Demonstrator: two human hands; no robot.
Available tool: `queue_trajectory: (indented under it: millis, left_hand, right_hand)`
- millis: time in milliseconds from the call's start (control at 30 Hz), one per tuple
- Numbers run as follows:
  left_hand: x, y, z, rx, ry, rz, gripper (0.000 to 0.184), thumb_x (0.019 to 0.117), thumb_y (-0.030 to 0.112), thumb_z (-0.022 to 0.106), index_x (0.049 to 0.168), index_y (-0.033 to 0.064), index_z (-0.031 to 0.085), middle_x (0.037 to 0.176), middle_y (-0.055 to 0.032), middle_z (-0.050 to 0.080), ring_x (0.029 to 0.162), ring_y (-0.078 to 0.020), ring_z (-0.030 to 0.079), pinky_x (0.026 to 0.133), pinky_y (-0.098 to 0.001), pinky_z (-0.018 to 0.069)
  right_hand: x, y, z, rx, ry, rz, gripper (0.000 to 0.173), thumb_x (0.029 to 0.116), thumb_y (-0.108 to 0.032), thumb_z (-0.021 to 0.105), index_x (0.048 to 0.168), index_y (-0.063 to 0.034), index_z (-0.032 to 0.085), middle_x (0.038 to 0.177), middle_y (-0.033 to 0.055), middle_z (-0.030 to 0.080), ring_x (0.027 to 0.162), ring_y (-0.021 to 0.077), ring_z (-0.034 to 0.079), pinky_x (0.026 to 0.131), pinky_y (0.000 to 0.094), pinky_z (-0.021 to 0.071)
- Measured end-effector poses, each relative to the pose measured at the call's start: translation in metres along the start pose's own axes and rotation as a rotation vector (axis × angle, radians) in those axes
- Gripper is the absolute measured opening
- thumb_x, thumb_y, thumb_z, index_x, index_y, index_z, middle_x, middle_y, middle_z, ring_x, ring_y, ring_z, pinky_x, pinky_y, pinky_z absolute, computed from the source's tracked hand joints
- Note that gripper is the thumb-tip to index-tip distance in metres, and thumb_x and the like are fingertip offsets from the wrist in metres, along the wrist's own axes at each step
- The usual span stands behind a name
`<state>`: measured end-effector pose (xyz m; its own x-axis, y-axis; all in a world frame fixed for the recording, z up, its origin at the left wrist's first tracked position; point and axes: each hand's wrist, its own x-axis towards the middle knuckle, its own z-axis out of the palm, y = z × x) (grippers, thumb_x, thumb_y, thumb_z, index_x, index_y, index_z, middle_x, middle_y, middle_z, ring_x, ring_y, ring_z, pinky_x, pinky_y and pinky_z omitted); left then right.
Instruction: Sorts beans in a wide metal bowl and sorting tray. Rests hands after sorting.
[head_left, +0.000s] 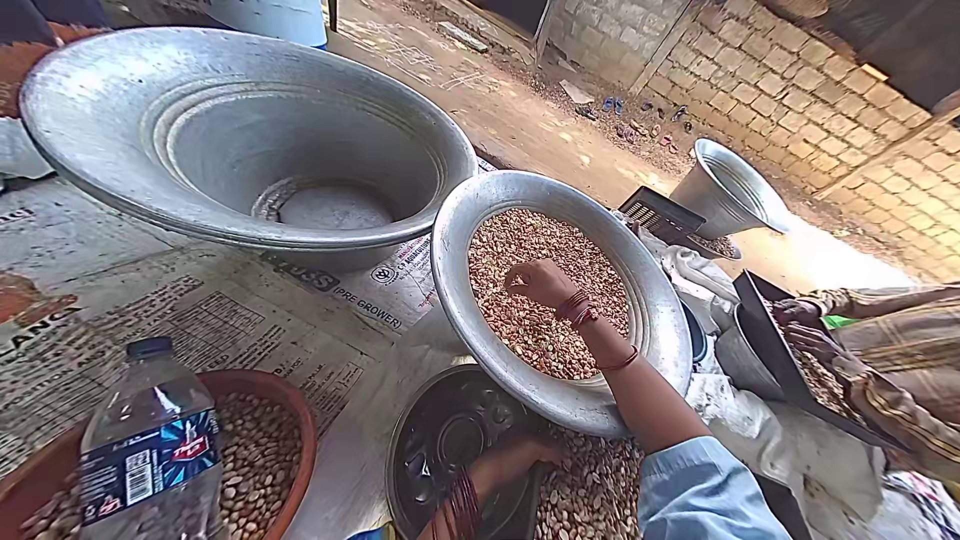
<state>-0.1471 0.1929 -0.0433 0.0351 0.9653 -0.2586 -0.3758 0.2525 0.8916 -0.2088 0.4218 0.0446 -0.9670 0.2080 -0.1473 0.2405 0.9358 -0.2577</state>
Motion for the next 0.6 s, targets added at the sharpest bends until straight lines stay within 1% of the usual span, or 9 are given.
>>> queue_trajectory:
  millis: [133,200,267,333,433,500,567,600]
  left_hand:
    - [0.001,-0.002,0.000,-0.007,-0.005,0.005,0.015,0.0936,0.004,0.061,0.107,-0.0027,0.063,0.095,-0.0037,0.063,0.089,-0.0071,0.058,0.085,-0.0275,0.0493]
    - [0.002,-0.004,0.000,-0.011,-0.001,0.000,0.016,0.0933,0.005,0.062,0.107,-0.0024,0.063,0.095,-0.0033,0.063,0.089,-0.0072,0.058,0.085,-0.0278,0.0497]
    - [0.004,-0.006,0.000,-0.011,0.009,0.003,0.016,0.0918,0.006,0.063,0.106,-0.0005,0.063,0.094,-0.0018,0.063,0.088,-0.0062,0.059,0.084,-0.0271,0.0503]
    - [0.003,-0.005,0.000,-0.016,0.018,0.005,0.019,0.0910,0.006,0.064,0.109,-0.0014,0.063,0.095,-0.0027,0.063,0.089,-0.0072,0.059,0.085,-0.0282,0.0503]
    - [0.002,-0.005,0.001,-0.017,0.022,0.035,0.019,0.0901,0.004,0.064,0.108,-0.0015,0.063,0.094,-0.0019,0.063,0.088,-0.0059,0.060,0.085,-0.0267,0.0505]
    - [0.002,-0.006,0.001,-0.022,0.025,0.042,0.020,0.0901,0.004,0.064,0.109,-0.0020,0.062,0.095,-0.0022,0.063,0.089,-0.0062,0.059,0.086,-0.0269,0.0503]
    - [0.002,-0.005,0.001,-0.021,0.027,0.043,0.019,0.0898,0.005,0.064,0.108,-0.0008,0.063,0.094,-0.0012,0.063,0.088,-0.0056,0.059,0.084,-0.0265,0.0502]
    - [0.002,-0.006,0.001,-0.021,0.027,0.044,0.019,0.0893,0.006,0.064,0.108,-0.0003,0.063,0.094,-0.0008,0.063,0.088,-0.0052,0.059,0.084,-0.0262,0.0502]
  right_hand:
    - [0.005,0.000,0.010,-0.012,-0.025,0.007,0.022,0.0975,-0.020,0.070,0.114,-0.0066,0.075,0.095,0.0185,0.072,0.088,0.0350,0.068,0.086,0.0570,0.0519]
    - [0.007,0.002,0.016,-0.007,-0.045,0.015,0.023,0.0979,-0.023,0.069,0.114,-0.0063,0.075,0.097,0.0185,0.072,0.089,0.0351,0.068,0.086,0.0578,0.0517]
    - [0.010,0.003,0.020,-0.002,-0.049,0.027,0.022,0.0982,-0.022,0.069,0.112,-0.0057,0.075,0.098,0.0179,0.073,0.090,0.0344,0.068,0.086,0.0574,0.0519]
    - [0.012,0.004,0.020,0.002,-0.051,0.049,0.022,0.0984,-0.022,0.068,0.110,-0.0043,0.075,0.099,0.0174,0.074,0.093,0.0330,0.069,0.089,0.0556,0.0520]
    - [0.007,0.007,0.014,0.056,-0.015,0.096,0.023,0.0978,-0.021,0.070,0.107,-0.0012,0.075,0.089,0.0155,0.071,0.083,0.0270,0.065,0.084,0.0483,0.0505]
    - [0.004,0.015,0.010,0.155,0.065,0.142,0.024,0.0984,-0.021,0.070,0.108,0.0000,0.075,0.086,0.0138,0.071,0.077,0.0230,0.063,0.080,0.0441,0.0509]
    - [0.003,0.028,0.009,0.352,0.168,0.227,0.025,0.1011,-0.022,0.066,0.107,0.0018,0.072,0.079,0.0095,0.066,0.065,0.0144,0.054,0.067,0.0346,0.0465]
    - [0.002,0.035,0.009,0.490,0.207,0.273,0.025,0.1031,-0.021,0.062,0.110,0.0023,0.068,0.076,0.0055,0.061,0.059,0.0084,0.049,0.059,0.0272,0.0439]
